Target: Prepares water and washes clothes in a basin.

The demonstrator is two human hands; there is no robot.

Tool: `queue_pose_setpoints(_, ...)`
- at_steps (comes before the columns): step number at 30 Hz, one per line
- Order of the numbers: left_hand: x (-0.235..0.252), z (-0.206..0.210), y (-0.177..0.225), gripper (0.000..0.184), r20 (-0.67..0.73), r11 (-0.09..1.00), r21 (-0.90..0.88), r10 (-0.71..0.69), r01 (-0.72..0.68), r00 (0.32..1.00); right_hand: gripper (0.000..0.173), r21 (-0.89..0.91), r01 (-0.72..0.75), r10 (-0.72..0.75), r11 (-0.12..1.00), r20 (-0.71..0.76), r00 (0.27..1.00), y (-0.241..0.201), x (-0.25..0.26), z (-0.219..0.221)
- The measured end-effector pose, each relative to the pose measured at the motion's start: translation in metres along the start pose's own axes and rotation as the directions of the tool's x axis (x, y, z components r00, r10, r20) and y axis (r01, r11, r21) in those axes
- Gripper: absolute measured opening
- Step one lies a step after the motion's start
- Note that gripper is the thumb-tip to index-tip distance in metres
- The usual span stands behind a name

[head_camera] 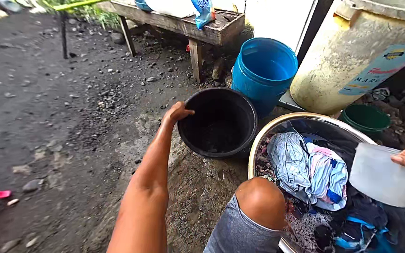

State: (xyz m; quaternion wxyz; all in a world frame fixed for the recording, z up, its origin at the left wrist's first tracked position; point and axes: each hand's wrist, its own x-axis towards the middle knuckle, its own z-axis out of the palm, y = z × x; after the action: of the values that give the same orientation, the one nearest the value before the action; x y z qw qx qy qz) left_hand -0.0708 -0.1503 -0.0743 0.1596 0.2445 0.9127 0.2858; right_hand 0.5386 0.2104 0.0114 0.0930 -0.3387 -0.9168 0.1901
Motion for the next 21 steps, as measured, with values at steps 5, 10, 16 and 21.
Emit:
queue_pose_setpoints(5, -0.028, 0.02, 0.007, 0.051, 0.017, 0.809, -0.58, -0.105, 0.096, 0.994, 0.021, -0.116, -0.008, 0.037, 0.993, 0.245, 0.969, -0.007, 0.023, -0.001)
queue_pose_setpoints(10, -0.056, 0.03, 0.063, 0.051, -0.041, 0.866, -0.499, 0.003, -0.023, 0.999, 0.023, -0.113, 0.017, 0.031, 0.993, 0.408, 0.912, 0.0, 0.052, 0.022)
queue_pose_setpoints(16, -0.091, 0.035, 0.08, 0.058, -0.152, 0.909, -0.412, -0.008, -0.056, 0.988, 0.026, -0.007, -0.039, 0.037, 0.999, 0.502, 0.864, 0.047, 0.071, 0.056)
queue_pose_setpoints(21, -0.136, 0.029, 0.156, 0.038, -0.175, 0.967, 0.135, 0.236, -0.214, 0.956, 0.019, -0.043, 0.031, -0.007, 0.999, 0.472, 0.881, 0.057, 0.077, 0.087)
